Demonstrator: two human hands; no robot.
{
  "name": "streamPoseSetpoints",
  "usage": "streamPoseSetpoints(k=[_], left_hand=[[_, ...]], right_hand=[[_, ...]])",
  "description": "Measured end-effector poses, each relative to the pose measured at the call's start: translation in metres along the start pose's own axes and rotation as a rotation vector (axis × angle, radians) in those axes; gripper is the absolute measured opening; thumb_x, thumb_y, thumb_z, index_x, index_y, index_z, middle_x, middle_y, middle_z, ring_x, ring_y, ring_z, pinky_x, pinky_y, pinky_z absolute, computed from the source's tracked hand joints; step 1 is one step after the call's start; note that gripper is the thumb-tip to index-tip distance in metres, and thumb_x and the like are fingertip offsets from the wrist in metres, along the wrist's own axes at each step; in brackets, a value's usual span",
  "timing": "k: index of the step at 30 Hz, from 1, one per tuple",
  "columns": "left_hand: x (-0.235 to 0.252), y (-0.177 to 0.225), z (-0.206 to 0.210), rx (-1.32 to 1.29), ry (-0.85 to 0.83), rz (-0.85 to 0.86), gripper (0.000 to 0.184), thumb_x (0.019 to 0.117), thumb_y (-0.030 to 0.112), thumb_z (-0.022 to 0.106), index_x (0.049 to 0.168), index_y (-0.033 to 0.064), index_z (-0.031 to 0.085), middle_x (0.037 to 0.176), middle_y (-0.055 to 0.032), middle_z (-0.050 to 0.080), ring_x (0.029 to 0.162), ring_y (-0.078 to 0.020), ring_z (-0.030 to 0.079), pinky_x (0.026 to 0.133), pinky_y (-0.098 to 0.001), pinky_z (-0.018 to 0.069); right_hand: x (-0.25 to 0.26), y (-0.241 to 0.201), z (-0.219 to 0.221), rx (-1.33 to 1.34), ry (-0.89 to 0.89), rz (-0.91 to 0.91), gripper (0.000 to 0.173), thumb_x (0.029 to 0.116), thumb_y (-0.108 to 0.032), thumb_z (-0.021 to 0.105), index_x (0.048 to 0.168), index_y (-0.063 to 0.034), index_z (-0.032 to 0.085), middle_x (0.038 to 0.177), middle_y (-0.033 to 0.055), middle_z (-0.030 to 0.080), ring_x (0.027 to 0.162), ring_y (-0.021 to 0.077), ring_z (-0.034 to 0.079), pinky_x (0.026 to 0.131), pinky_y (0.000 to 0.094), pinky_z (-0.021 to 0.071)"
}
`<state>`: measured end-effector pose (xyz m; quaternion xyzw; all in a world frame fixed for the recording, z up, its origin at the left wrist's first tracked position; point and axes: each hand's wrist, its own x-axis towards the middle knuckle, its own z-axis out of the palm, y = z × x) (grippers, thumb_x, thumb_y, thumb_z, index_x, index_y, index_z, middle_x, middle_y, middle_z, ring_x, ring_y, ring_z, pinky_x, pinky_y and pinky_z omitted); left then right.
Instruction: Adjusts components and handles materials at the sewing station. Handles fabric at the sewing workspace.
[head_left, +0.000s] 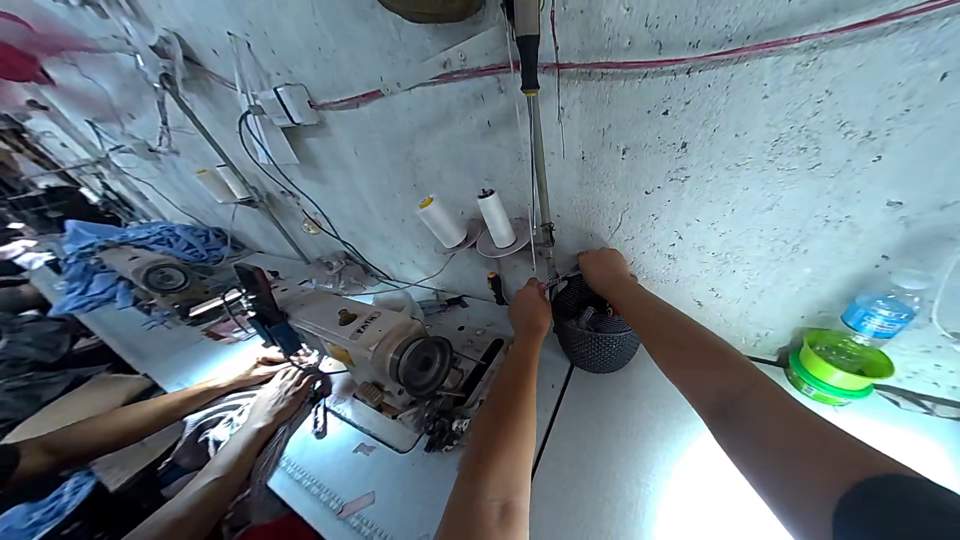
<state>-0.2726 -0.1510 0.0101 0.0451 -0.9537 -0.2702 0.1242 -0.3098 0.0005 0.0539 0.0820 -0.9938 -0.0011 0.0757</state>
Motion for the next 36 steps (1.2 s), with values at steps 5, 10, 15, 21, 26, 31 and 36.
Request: streamPoseSetpoints(k=[5,10,15,21,26,31,36], left_hand=[[0.010,-0.001,-0.001,-0.191,-0.045,-0.086,0.039,0.1105,0.034,0.043,0.117,0.0053,0.069,0.117,-0.0182,0.070,0.113,-0.0341,0.067,0.095,-0.0569,0.0519],[0.003,0.010,-0.001,-0.761,-0.029,-0.190,0.038,0.1110,0.027,0.046,0.112,-0.0042,0.068,0.110,-0.0181,0.069,0.096,-0.0246,0.063,0.089,-0.0439,0.0497],[0.001,0.031,-0.013,-0.632,-0.107,-0.072,0.029,0.1055,0.022,0.059,0.111,-0.0024,0.072,0.106,-0.0177,0.073,0.101,-0.0269,0.069,0.094,-0.0472,0.0528],[-0.016,0.036,0.000,-0.233,-0.035,0.036,0.031,0.0998,0.038,0.065,0.104,0.0093,0.077,0.112,-0.0112,0.074,0.116,-0.0311,0.064,0.106,-0.0648,0.0343],[-0.015,0.025,-0.002,-0.472,-0.013,-0.009,0.030,0.1005,0.027,0.065,0.090,-0.0003,0.073,0.095,-0.0148,0.072,0.095,-0.0271,0.067,0.090,-0.0516,0.0488],[-0.005,0.037,-0.025,-0.585,-0.033,-0.213,0.064,0.1104,0.049,0.034,0.109,-0.0062,0.067,0.101,-0.0195,0.072,0.091,-0.0277,0.073,0.085,-0.0459,0.0585],[0.001,0.052,-0.047,-0.338,-0.183,-0.195,0.034,0.0980,0.021,0.065,0.114,-0.0096,0.062,0.109,-0.0239,0.067,0.098,-0.0305,0.068,0.088,-0.0468,0.0544]], right_hand=[[-0.006,0.001,0.001,0.018,0.011,0.032,0.019,0.0971,-0.004,0.058,0.111,-0.0012,0.071,0.112,0.0229,0.071,0.105,0.0449,0.068,0.078,0.0637,0.0543],[-0.014,0.007,-0.003,0.043,0.047,-0.018,0.027,0.0903,-0.010,0.070,0.114,0.0012,0.071,0.121,0.0234,0.068,0.116,0.0449,0.062,0.100,0.0689,0.0420],[-0.024,0.010,-0.004,0.341,0.020,-0.041,0.026,0.1015,-0.018,0.059,0.115,0.0002,0.071,0.120,0.0238,0.069,0.119,0.0423,0.062,0.107,0.0660,0.0377],[-0.004,-0.008,0.006,1.038,-0.085,0.077,0.035,0.1076,-0.030,0.054,0.122,-0.0002,0.065,0.114,0.0232,0.065,0.098,0.0324,0.062,0.087,0.0520,0.0497],[-0.004,-0.023,-0.004,0.986,-0.203,0.161,0.033,0.1062,-0.026,0.055,0.118,0.0037,0.064,0.106,0.0191,0.062,0.086,0.0247,0.057,0.077,0.0438,0.0476],[-0.026,-0.026,-0.010,0.715,-0.141,0.019,0.028,0.1014,-0.018,0.058,0.111,0.0065,0.069,0.118,0.0266,0.067,0.114,0.0388,0.064,0.099,0.0588,0.0476],[-0.043,-0.016,-0.005,0.585,-0.112,-0.177,0.029,0.1027,-0.019,0.060,0.116,0.0063,0.067,0.116,0.0258,0.066,0.113,0.0383,0.063,0.101,0.0556,0.0467]])
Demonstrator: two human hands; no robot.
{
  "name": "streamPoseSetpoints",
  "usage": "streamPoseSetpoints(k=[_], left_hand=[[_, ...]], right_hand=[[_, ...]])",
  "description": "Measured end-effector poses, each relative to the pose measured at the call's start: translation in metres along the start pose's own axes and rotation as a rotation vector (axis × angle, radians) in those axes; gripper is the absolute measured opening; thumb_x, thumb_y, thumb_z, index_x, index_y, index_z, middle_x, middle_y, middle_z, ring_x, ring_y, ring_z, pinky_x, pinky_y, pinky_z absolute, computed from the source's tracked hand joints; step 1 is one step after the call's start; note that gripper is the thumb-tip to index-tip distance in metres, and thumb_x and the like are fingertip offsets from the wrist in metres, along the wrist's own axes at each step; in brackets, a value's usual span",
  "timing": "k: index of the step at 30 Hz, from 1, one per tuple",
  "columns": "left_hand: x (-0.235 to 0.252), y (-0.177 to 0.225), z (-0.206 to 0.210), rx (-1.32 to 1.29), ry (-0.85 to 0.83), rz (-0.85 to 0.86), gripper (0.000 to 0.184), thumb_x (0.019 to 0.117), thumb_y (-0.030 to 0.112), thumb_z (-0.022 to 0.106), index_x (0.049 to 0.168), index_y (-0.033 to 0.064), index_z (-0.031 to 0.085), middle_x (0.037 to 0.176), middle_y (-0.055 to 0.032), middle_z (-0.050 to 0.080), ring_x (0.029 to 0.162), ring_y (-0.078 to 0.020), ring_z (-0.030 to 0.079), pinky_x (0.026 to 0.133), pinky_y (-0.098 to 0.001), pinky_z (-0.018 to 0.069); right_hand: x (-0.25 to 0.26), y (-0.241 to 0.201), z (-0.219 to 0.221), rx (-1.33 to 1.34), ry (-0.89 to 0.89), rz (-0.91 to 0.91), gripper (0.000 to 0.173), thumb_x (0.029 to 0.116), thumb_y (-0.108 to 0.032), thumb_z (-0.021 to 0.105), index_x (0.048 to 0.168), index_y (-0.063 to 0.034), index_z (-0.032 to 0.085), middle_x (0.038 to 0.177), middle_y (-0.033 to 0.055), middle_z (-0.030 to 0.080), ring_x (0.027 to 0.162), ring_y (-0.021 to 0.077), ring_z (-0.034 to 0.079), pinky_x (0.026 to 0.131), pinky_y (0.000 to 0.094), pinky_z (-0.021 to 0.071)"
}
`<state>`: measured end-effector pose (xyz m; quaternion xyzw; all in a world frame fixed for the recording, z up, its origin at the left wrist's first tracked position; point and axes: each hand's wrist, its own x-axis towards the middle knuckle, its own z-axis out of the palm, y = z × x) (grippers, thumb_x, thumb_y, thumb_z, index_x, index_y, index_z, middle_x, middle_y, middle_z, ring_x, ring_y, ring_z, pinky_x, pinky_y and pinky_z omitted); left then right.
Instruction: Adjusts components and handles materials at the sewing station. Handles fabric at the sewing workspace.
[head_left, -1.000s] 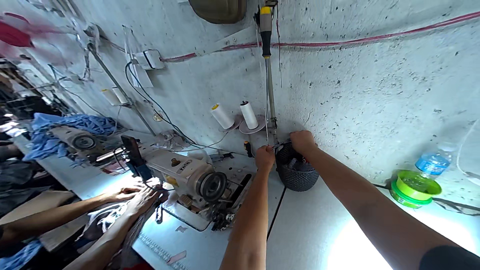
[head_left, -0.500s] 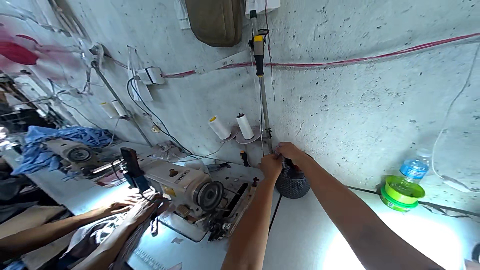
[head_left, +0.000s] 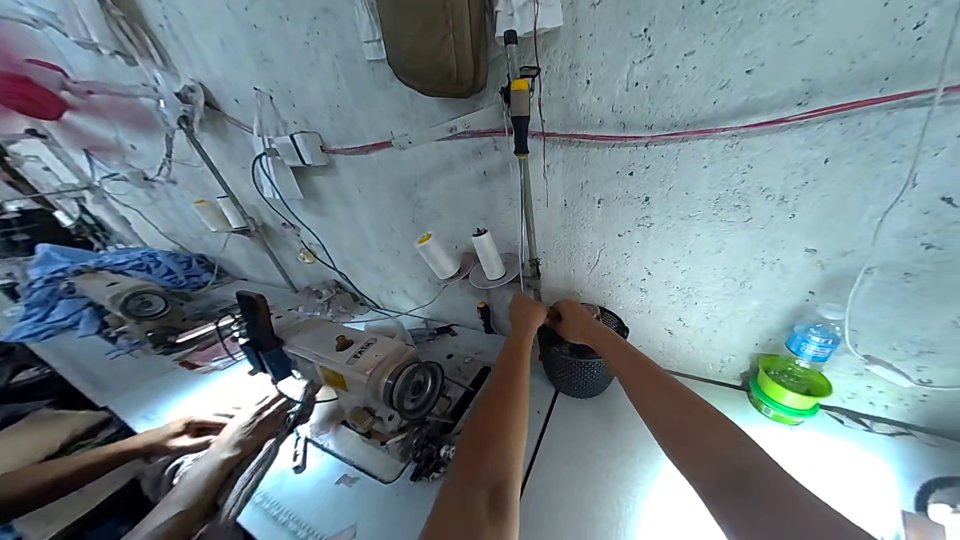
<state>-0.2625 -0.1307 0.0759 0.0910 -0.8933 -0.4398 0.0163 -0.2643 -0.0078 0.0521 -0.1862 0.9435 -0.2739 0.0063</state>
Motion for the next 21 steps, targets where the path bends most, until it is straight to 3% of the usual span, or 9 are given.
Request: streamPoseSetpoints(k=[3,7,10,12,14,15,16,18,21], left_hand=[[0.008,0.001,-0.003,0.047,-0.081,-0.016,0.026,0.1006,0.018,0.060,0.109,-0.0058,0.062,0.092,-0.0122,0.064,0.076,-0.0161,0.060,0.073,-0.0333,0.0515],[0.015,0.009,-0.006,0.123,-0.214,-0.038,0.021,0.1048,0.020,0.050,0.106,0.0004,0.058,0.083,-0.0061,0.049,0.068,-0.0152,0.046,0.066,-0.0321,0.0436],[0.021,0.006,0.005,-0.116,-0.187,-0.076,0.026,0.1073,0.018,0.045,0.122,-0.0004,0.055,0.088,-0.0074,0.052,0.069,-0.0142,0.047,0.065,-0.0297,0.0445],[0.025,0.001,0.017,-0.228,-0.109,-0.071,0.021,0.1065,0.017,0.045,0.113,0.0004,0.056,0.081,-0.0057,0.049,0.063,-0.0134,0.044,0.058,-0.0291,0.0408],[0.028,-0.001,0.023,-0.231,-0.066,-0.019,0.022,0.1054,0.017,0.050,0.110,-0.0023,0.057,0.086,-0.0101,0.052,0.069,-0.0182,0.048,0.064,-0.0349,0.0445],[0.031,-0.005,0.024,-0.194,-0.067,0.046,0.026,0.1059,0.019,0.051,0.112,-0.0049,0.060,0.094,-0.0157,0.057,0.077,-0.0230,0.054,0.073,-0.0402,0.0478],[0.035,-0.011,0.024,-0.138,-0.076,0.135,0.031,0.1066,0.021,0.053,0.115,-0.0062,0.065,0.105,-0.0211,0.063,0.088,-0.0278,0.060,0.082,-0.0453,0.0496],[0.041,-0.023,0.017,0.085,-0.125,0.311,0.033,0.1070,0.022,0.053,0.124,-0.0009,0.069,0.124,-0.0227,0.067,0.117,-0.0339,0.064,0.103,-0.0530,0.0479],[0.034,-0.029,0.005,0.362,-0.152,0.437,0.031,0.1071,0.017,0.050,0.129,0.0043,0.067,0.129,-0.0209,0.066,0.124,-0.0371,0.061,0.105,-0.0588,0.0457]], right_hand=[[-0.003,0.006,-0.001,-0.012,0.006,-0.022,0.027,0.0999,-0.011,0.061,0.120,0.0064,0.064,0.125,0.0260,0.063,0.121,0.0379,0.060,0.105,0.0535,0.0458],[-0.006,0.008,0.003,-0.067,0.100,0.054,0.031,0.0946,0.002,0.059,0.125,0.0066,0.060,0.127,0.0273,0.062,0.122,0.0415,0.060,0.104,0.0575,0.0475],[-0.006,0.014,0.008,-0.094,0.090,0.127,0.044,0.0920,0.004,0.060,0.135,0.0016,0.052,0.127,0.0279,0.063,0.121,0.0448,0.061,0.100,0.0618,0.0488],[-0.008,0.019,0.012,-0.109,0.057,0.109,0.039,0.0961,0.000,0.057,0.135,0.0013,0.056,0.129,0.0273,0.063,0.124,0.0440,0.060,0.104,0.0613,0.0465],[-0.008,0.024,0.012,-0.110,0.006,0.050,0.031,0.1001,-0.006,0.055,0.129,0.0017,0.063,0.129,0.0252,0.064,0.125,0.0409,0.059,0.107,0.0587,0.0444],[-0.008,0.025,0.009,-0.088,-0.001,0.014,0.028,0.1017,-0.009,0.055,0.125,0.0017,0.066,0.126,0.0241,0.066,0.122,0.0392,0.061,0.107,0.0572,0.0451],[-0.008,0.024,0.005,-0.040,0.015,-0.015,0.026,0.1026,-0.010,0.055,0.122,0.0023,0.068,0.122,0.0240,0.068,0.119,0.0385,0.063,0.106,0.0562,0.0462],[-0.008,0.021,-0.006,0.095,0.132,-0.011,0.026,0.1041,-0.013,0.057,0.120,0.0024,0.070,0.118,0.0249,0.069,0.113,0.0389,0.066,0.102,0.0566,0.0488],[0.010,0.024,-0.015,0.284,0.348,0.057,0.024,0.1018,-0.015,0.064,0.117,0.0015,0.072,0.116,0.0240,0.070,0.110,0.0377,0.067,0.100,0.0564,0.0497]])
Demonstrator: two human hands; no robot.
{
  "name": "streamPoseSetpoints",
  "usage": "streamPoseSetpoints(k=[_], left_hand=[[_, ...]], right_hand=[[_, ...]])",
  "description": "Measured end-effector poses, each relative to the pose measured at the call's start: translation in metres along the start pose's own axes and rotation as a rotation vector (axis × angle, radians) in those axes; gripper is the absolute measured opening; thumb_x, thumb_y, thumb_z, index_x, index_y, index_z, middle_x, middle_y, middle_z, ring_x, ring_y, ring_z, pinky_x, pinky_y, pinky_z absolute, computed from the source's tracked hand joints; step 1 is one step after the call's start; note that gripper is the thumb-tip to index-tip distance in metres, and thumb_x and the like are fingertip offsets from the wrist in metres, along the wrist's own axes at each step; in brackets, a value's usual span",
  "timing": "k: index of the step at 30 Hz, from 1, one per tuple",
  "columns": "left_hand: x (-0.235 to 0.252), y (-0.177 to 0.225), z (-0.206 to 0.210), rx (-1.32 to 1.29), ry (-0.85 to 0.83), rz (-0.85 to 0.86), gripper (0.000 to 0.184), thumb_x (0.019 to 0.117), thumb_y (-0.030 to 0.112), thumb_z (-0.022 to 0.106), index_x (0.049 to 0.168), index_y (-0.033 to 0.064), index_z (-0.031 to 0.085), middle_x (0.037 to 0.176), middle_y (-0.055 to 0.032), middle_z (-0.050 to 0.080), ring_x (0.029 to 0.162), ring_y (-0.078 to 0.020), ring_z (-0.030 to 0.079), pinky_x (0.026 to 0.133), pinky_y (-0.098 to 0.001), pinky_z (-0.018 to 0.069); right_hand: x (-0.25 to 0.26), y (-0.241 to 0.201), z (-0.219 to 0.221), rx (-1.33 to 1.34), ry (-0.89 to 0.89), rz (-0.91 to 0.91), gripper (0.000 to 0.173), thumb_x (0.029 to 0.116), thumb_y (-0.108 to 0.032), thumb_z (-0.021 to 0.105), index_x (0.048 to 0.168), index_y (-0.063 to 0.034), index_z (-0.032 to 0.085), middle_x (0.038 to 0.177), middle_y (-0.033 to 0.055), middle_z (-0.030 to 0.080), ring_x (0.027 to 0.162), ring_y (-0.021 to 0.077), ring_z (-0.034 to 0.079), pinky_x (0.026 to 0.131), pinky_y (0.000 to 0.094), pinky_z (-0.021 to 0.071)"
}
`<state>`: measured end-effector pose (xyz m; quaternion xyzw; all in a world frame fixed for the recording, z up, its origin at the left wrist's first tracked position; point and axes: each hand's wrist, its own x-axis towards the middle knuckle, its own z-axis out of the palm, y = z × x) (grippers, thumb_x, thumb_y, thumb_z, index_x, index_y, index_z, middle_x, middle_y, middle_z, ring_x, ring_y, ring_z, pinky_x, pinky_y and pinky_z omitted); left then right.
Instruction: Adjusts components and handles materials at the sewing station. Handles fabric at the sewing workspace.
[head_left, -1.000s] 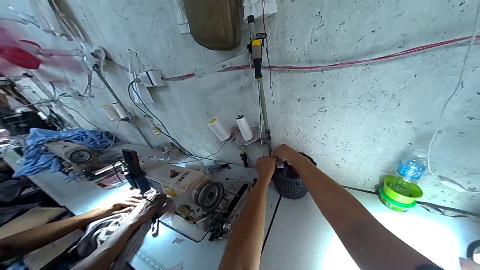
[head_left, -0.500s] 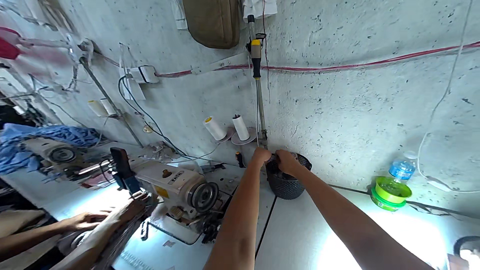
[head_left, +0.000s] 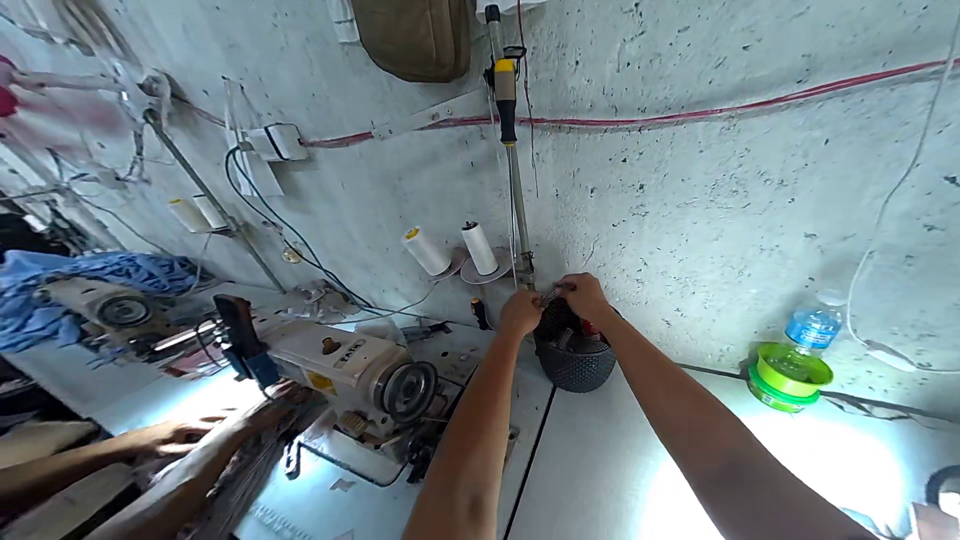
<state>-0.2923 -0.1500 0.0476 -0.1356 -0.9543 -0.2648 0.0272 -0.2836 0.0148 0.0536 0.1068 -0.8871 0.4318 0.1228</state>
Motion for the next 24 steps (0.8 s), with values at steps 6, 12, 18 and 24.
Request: streamPoseSetpoints(k=[6,12,18,24], left_hand=[[-0.009,0.000,-0.001,-0.136,0.033,0.013,0.031,0.1080,0.020,0.050,0.119,-0.0043,0.067,0.114,-0.0272,0.067,0.111,-0.0406,0.064,0.098,-0.0594,0.0467],[-0.009,0.004,0.013,-0.033,0.271,-0.061,0.024,0.0969,0.018,0.067,0.113,0.0002,0.074,0.113,-0.0229,0.071,0.112,-0.0389,0.067,0.098,-0.0584,0.0510],[-0.009,-0.003,0.033,0.173,0.415,0.102,0.028,0.1049,0.017,0.056,0.125,0.0053,0.072,0.118,-0.0210,0.070,0.116,-0.0390,0.065,0.096,-0.0560,0.0521],[0.000,-0.021,0.040,0.148,0.589,0.337,0.022,0.0987,0.008,0.064,0.117,0.0056,0.077,0.106,-0.0176,0.074,0.106,-0.0392,0.066,0.093,-0.0553,0.0512]], right_hand=[[0.032,0.013,0.039,0.269,-0.038,-0.045,0.026,0.1075,-0.015,0.053,0.121,0.0033,0.065,0.106,0.0234,0.069,0.092,0.0314,0.067,0.088,0.0498,0.0533],[0.038,0.023,0.044,0.169,-0.014,-0.079,0.025,0.1071,-0.016,0.055,0.119,0.0021,0.067,0.104,0.0237,0.069,0.094,0.0346,0.067,0.090,0.0532,0.0518],[0.037,0.031,0.042,0.280,-0.014,-0.014,0.024,0.1032,-0.016,0.063,0.116,0.0037,0.069,0.103,0.0231,0.070,0.089,0.0314,0.068,0.086,0.0505,0.0548],[0.046,0.026,0.045,0.285,-0.027,0.142,0.025,0.1018,-0.018,0.064,0.109,0.0046,0.070,0.101,0.0210,0.068,0.090,0.0286,0.063,0.084,0.0498,0.0505]])
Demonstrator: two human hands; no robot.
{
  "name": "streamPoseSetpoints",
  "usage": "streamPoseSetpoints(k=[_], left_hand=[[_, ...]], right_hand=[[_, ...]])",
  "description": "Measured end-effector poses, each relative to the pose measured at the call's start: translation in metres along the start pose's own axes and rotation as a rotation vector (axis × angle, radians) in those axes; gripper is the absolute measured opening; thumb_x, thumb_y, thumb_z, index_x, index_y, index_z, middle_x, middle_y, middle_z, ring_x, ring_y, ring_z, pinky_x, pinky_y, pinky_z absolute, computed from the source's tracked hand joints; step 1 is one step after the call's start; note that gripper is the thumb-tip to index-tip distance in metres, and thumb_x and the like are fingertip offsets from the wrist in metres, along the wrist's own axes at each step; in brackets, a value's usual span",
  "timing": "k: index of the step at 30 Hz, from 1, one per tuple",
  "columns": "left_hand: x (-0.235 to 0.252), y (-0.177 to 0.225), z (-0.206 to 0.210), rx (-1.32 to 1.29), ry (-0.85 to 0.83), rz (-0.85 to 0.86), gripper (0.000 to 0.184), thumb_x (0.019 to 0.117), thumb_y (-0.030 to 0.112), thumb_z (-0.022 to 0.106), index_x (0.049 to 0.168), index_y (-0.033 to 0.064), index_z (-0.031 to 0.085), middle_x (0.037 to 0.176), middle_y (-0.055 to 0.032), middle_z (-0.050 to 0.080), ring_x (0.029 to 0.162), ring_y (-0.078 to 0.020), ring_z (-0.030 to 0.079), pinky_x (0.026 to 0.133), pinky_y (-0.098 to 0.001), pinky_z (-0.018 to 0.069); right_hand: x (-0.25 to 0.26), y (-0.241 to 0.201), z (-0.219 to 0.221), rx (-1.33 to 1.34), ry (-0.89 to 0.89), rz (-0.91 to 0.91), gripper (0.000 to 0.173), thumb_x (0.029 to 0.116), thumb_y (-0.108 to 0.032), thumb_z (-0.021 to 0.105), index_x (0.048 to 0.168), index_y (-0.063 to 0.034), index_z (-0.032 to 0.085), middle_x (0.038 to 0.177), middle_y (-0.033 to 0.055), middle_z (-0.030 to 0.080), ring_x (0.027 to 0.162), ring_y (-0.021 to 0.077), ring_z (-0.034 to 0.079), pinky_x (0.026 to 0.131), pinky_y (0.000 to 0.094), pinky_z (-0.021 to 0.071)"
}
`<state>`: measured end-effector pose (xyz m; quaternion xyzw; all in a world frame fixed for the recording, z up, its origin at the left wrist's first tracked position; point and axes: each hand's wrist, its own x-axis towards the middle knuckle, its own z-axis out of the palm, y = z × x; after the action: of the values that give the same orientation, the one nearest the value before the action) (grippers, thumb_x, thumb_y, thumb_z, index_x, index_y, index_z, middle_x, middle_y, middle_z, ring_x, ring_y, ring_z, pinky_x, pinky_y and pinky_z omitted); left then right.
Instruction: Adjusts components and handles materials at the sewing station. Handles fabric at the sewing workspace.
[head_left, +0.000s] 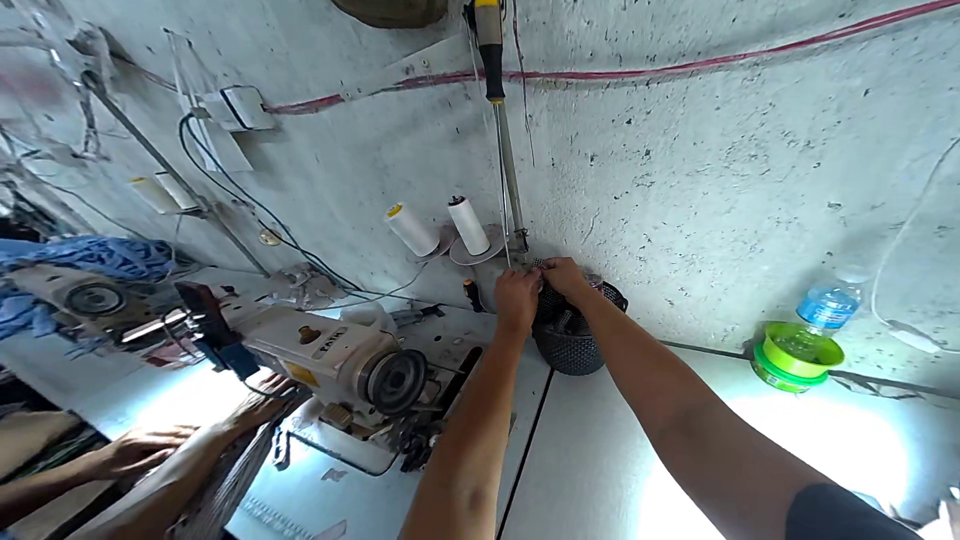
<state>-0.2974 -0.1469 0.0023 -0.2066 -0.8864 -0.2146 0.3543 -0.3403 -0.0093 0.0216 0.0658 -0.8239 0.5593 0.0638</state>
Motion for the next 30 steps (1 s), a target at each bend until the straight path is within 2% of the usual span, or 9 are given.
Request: streamPoseSetpoints(k=[4,9,12,16,18,20,22,25,30], left_hand=[[0.011,0.005,-0.005,0.108,-0.161,-0.026,0.024,0.1015,0.015,0.061,0.115,-0.0002,0.072,0.118,-0.0201,0.069,0.121,-0.0400,0.059,0.101,-0.0586,0.0442],[0.020,0.019,-0.012,0.275,-0.373,-0.120,0.034,0.1060,0.028,0.052,0.105,0.0015,0.074,0.122,-0.0187,0.066,0.127,-0.0380,0.052,0.103,-0.0561,0.0392],[0.026,0.024,-0.015,0.092,-0.467,-0.402,0.042,0.1088,0.032,0.045,0.110,0.0011,0.073,0.132,-0.0237,0.061,0.135,-0.0455,0.044,0.105,-0.0689,0.0336],[0.032,0.026,-0.014,-0.182,-0.507,-0.665,0.048,0.1109,0.035,0.038,0.122,-0.0017,0.068,0.140,-0.0269,0.057,0.142,-0.0488,0.038,0.109,-0.0751,0.0253],[0.028,0.018,-0.012,-0.321,-0.458,-0.683,0.050,0.1112,0.035,0.040,0.119,-0.0046,0.068,0.133,-0.0299,0.059,0.134,-0.0490,0.047,0.108,-0.0734,0.0300],[0.022,0.007,-0.011,-0.412,-0.383,-0.633,0.041,0.1091,0.031,0.050,0.109,-0.0046,0.071,0.112,-0.0264,0.067,0.109,-0.0404,0.062,0.096,-0.0616,0.0448],[0.015,0.008,-0.021,-0.398,-0.330,-0.596,0.026,0.1029,0.021,0.063,0.111,0.0001,0.075,0.111,-0.0210,0.072,0.107,-0.0334,0.068,0.098,-0.0532,0.0507],[0.008,0.014,-0.032,-0.228,-0.263,-0.533,0.019,0.0990,0.018,0.067,0.107,0.0029,0.076,0.105,-0.0198,0.073,0.102,-0.0345,0.069,0.093,-0.0556,0.0530],[0.006,0.014,-0.034,0.010,-0.221,-0.526,0.022,0.1017,0.021,0.062,0.107,0.0046,0.075,0.112,-0.0195,0.072,0.116,-0.0394,0.063,0.103,-0.0609,0.0444]], right_hand=[[0.009,0.001,0.002,0.111,0.004,0.071,0.032,0.1057,-0.025,0.059,0.115,0.0043,0.068,0.100,0.0176,0.068,0.078,0.0209,0.064,0.077,0.0402,0.0551],[0.001,-0.003,-0.003,-0.023,0.052,0.002,0.029,0.1068,-0.019,0.053,0.121,0.0026,0.066,0.111,0.0218,0.071,0.099,0.0315,0.070,0.092,0.0507,0.0548],[-0.025,-0.021,-0.017,-0.265,-0.005,-0.055,0.024,0.0942,-0.002,0.060,0.117,0.0029,0.067,0.113,0.0235,0.069,0.107,0.0384,0.066,0.093,0.0585,0.0514],[-0.047,-0.025,-0.017,-0.509,-0.122,-0.130,0.022,0.0916,-0.008,0.070,0.111,0.0035,0.071,0.110,0.0247,0.070,0.109,0.0411,0.066,0.095,0.0612,0.0511],[-0.051,-0.023,-0.010,-0.573,-0.087,-0.172,0.017,0.0952,-0.009,0.069,0.106,0.0042,0.072,0.109,0.0260,0.069,0.108,0.0434,0.066,0.093,0.0623,0.0515],[-0.046,-0.021,-0.007,-0.676,-0.107,-0.185,0.018,0.0969,-0.009,0.066,0.109,0.0034,0.072,0.115,0.0263,0.068,0.115,0.0444,0.064,0.097,0.0631,0.0500],[-0.039,-0.020,-0.007,-0.784,-0.164,-0.160,0.021,0.0986,-0.012,0.062,0.112,0.0023,0.070,0.118,0.0255,0.068,0.118,0.0442,0.063,0.098,0.0625,0.0496],[-0.033,-0.022,-0.007,-0.878,-0.178,-0.180,0.021,0.0968,-0.011,0.061,0.112,-0.0009,0.071,0.117,0.0230,0.069,0.114,0.0426,0.065,0.093,0.0627,0.0520],[-0.025,-0.023,-0.007,-1.003,-0.185,-0.183,0.021,0.0950,-0.009,0.063,0.112,0.0005,0.071,0.122,0.0219,0.068,0.118,0.0421,0.063,0.098,0.0619,0.0499]])
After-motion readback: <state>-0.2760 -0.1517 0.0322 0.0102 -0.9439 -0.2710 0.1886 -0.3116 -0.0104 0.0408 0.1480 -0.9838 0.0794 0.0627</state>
